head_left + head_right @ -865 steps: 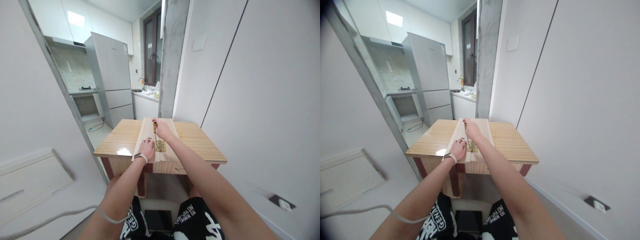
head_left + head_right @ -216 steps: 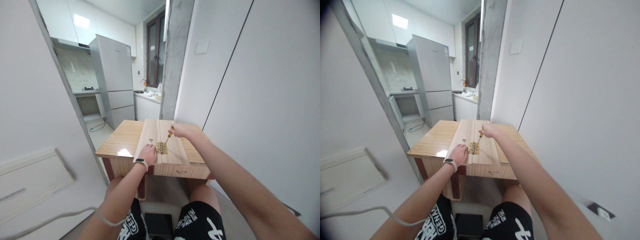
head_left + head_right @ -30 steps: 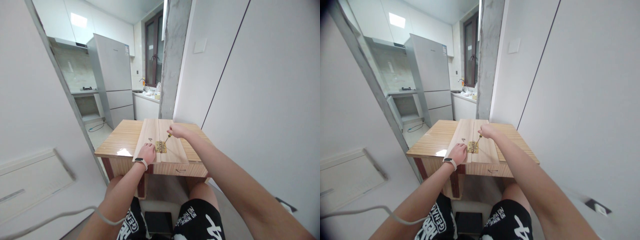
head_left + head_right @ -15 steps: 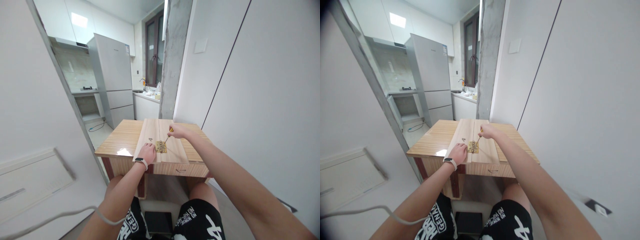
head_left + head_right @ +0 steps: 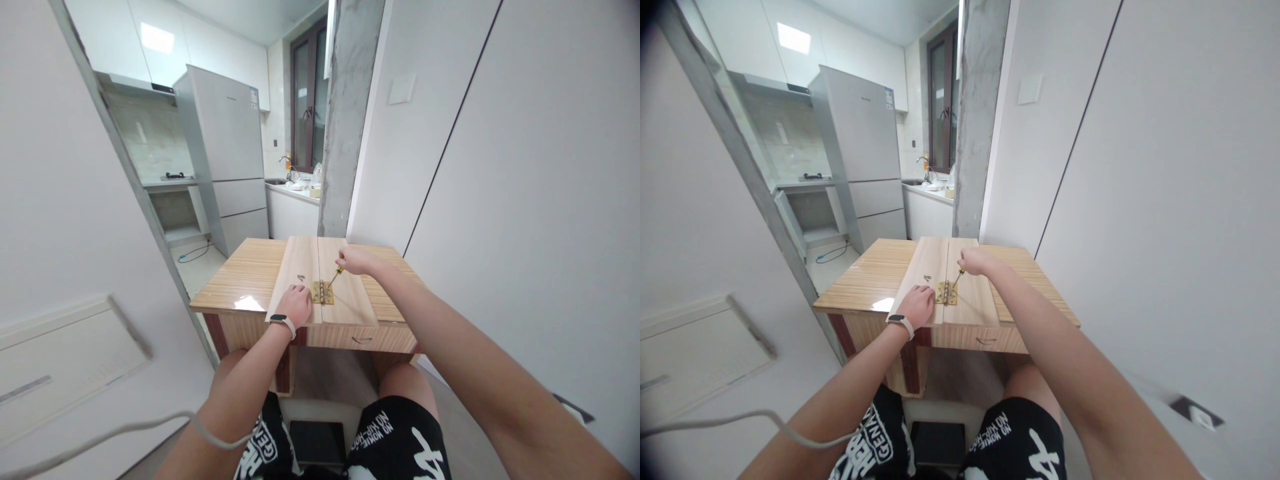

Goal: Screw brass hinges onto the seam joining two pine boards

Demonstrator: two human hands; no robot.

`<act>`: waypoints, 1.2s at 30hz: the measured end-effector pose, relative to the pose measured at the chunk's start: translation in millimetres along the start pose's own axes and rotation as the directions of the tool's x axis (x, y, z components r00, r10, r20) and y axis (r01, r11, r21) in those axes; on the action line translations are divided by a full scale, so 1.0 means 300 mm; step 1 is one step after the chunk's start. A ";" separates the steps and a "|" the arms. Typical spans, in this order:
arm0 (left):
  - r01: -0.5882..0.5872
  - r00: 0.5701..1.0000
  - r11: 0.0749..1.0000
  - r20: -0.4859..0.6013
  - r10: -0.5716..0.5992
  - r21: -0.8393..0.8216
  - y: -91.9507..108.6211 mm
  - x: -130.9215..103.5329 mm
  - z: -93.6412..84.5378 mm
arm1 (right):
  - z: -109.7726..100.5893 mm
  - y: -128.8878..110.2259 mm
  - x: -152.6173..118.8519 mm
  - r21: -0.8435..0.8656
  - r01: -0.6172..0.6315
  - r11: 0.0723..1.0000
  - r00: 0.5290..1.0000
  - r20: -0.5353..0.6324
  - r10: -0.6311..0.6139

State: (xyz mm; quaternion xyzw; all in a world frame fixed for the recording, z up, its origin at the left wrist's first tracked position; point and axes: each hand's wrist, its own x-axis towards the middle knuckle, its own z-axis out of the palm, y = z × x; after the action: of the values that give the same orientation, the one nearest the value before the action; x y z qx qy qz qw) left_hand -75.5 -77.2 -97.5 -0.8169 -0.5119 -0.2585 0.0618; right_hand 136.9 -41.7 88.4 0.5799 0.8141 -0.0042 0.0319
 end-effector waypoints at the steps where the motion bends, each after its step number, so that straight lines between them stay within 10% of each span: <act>1: 0.000 1.000 1.000 0.001 0.000 -0.001 0.000 -0.001 -0.001 | -0.003 0.000 -0.002 0.010 0.013 1.000 1.000 0.001 -0.013; 20: 0.014 1.000 1.000 0.019 -0.014 -0.021 0.001 0.001 -0.003 | -0.012 0.009 -0.005 0.058 -0.133 0.989 0.985 0.118 0.125; 36: 0.020 1.000 0.999 0.020 -0.019 -0.026 0.001 -0.001 -0.002 | 0.002 0.039 0.005 -0.023 0.041 0.999 0.999 0.018 -0.040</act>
State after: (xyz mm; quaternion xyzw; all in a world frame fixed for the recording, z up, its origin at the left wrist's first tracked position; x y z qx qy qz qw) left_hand -75.6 -77.9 -97.1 -0.8151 -0.5170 -0.2577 0.0435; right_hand 147.6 -36.4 88.1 0.5628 0.8254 -0.0004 0.0457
